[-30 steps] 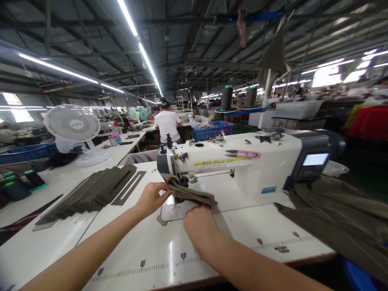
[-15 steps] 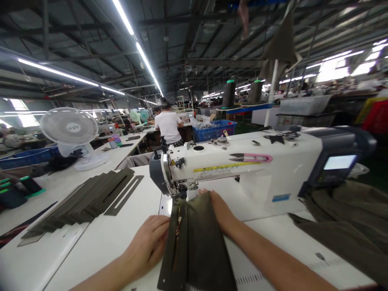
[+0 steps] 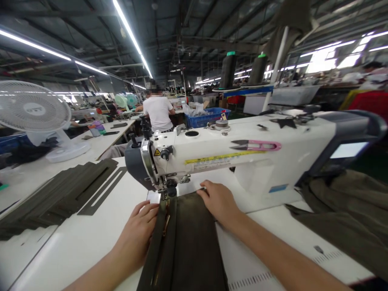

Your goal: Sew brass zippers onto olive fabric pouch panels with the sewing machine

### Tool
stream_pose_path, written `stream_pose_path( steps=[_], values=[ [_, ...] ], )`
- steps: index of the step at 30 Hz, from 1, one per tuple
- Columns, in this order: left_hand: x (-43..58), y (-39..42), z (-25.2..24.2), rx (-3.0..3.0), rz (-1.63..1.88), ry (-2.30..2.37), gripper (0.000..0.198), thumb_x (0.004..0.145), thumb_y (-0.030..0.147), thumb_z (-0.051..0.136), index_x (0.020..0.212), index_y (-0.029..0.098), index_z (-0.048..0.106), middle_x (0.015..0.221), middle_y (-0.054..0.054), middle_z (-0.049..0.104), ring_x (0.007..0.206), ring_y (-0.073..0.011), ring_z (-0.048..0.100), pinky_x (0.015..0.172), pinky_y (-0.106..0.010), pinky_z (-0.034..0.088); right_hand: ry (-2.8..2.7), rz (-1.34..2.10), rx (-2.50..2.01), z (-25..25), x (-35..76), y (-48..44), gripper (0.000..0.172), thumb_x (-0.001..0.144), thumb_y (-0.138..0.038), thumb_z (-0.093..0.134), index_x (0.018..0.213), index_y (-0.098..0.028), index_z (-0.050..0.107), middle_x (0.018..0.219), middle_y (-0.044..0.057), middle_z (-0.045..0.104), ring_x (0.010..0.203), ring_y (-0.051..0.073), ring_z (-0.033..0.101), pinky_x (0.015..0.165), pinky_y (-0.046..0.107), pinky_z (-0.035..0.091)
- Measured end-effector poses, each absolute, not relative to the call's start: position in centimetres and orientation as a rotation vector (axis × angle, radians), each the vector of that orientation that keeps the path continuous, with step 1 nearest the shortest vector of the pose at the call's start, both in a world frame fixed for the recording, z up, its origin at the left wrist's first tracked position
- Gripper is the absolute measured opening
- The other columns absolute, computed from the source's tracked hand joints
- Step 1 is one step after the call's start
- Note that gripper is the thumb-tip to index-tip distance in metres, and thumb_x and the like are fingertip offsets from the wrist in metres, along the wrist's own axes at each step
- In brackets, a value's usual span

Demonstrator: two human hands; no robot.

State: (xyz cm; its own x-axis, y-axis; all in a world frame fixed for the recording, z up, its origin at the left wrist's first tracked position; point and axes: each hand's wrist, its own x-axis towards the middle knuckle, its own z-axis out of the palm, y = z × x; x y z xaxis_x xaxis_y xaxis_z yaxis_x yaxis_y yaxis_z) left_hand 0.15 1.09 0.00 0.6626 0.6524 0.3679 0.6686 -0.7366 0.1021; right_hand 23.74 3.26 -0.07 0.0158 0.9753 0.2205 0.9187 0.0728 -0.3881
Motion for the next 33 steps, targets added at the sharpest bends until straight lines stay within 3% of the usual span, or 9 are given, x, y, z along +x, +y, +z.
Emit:
stream_pose_path(
  steps=[3,6,10,15,19,23,28,33],
  values=[
    [0.3,1.2,0.1,-2.818,-0.573,-1.119,0.019,0.064,0.014,0.049,0.079,0.016,0.062,0.087,-0.01,0.063,0.099,-0.0261,0.052,0.097,-0.045,0.032,-2.159,-0.216,-1.933,0.9,22.6,2.8,0.023,0.087,-0.018,0.044,0.102,-0.012,0.06,0.076,0.01,0.067,0.072,0.023,0.061,0.067,0.031,0.038],
    [0.4,1.2,0.2,-2.808,-0.53,-1.122,0.017,0.063,0.014,0.05,0.076,0.015,0.061,0.086,-0.01,0.062,0.096,-0.0264,0.053,0.096,-0.045,0.034,-2.306,-0.375,-1.85,1.0,22.8,3.4,0.023,0.089,-0.014,0.039,0.097,-0.013,0.06,0.074,0.008,0.065,0.073,0.022,0.06,0.07,0.031,0.035],
    [0.5,1.0,0.2,-2.785,-0.522,-1.125,0.02,0.063,0.012,0.049,0.078,0.016,0.062,0.087,-0.01,0.062,0.094,-0.0261,0.053,0.094,-0.045,0.037,-2.301,-0.356,-1.859,-0.2,24.0,4.9,0.022,0.09,-0.016,0.039,0.087,-0.016,0.061,0.07,0.004,0.065,0.068,0.018,0.059,0.063,0.028,0.035],
    [0.5,0.8,0.0,-2.775,-0.586,-1.148,0.023,0.063,0.01,0.048,0.081,0.016,0.062,0.088,-0.009,0.062,0.095,-0.0256,0.052,0.095,-0.044,0.036,-2.286,-0.463,-1.768,-0.2,22.7,3.8,0.02,0.085,-0.008,0.042,0.082,-0.012,0.062,0.087,0.012,0.063,0.086,0.025,0.056,0.073,0.034,0.037],
    [0.4,0.9,-0.2,-2.77,-0.592,-1.164,0.023,0.063,0.01,0.047,0.08,0.016,0.061,0.088,-0.009,0.062,0.095,-0.0257,0.052,0.094,-0.045,0.036,-2.325,-0.252,-1.392,-0.8,20.3,2.1,0.022,0.087,-0.014,0.042,0.096,-0.012,0.062,0.103,0.011,0.062,0.096,0.021,0.055,0.084,0.033,0.041],
    [0.4,0.9,-0.2,-2.775,-0.567,-1.161,0.023,0.063,0.01,0.048,0.081,0.016,0.061,0.089,-0.01,0.062,0.095,-0.0261,0.052,0.094,-0.045,0.036,-2.342,-0.135,-1.388,-1.8,19.7,1.8,0.031,0.087,-0.017,0.044,0.115,-0.012,0.055,0.119,0.012,0.056,0.114,0.026,0.047,0.097,0.046,0.034],
    [0.4,0.8,-0.1,-2.784,-0.617,-1.163,0.023,0.063,0.01,0.049,0.082,0.016,0.061,0.087,-0.009,0.062,0.094,-0.0259,0.053,0.094,-0.046,0.037,-2.28,-0.211,-1.487,-1.6,19.3,1.8,0.028,0.085,-0.015,0.045,0.107,-0.005,0.059,0.115,0.018,0.058,0.112,0.029,0.049,0.098,0.047,0.035],
    [0.1,0.6,-0.2,-2.715,-0.825,-1.202,0.023,0.072,0.012,0.045,0.092,0.015,0.057,0.094,-0.011,0.061,0.09,-0.0243,0.056,0.083,-0.044,0.046,-2.297,-0.165,-1.117,-2.0,17.7,1.4,0.035,0.083,-0.009,0.039,0.114,-0.003,0.054,0.118,0.018,0.056,0.113,0.024,0.049,0.098,0.041,0.04]
  ],
)
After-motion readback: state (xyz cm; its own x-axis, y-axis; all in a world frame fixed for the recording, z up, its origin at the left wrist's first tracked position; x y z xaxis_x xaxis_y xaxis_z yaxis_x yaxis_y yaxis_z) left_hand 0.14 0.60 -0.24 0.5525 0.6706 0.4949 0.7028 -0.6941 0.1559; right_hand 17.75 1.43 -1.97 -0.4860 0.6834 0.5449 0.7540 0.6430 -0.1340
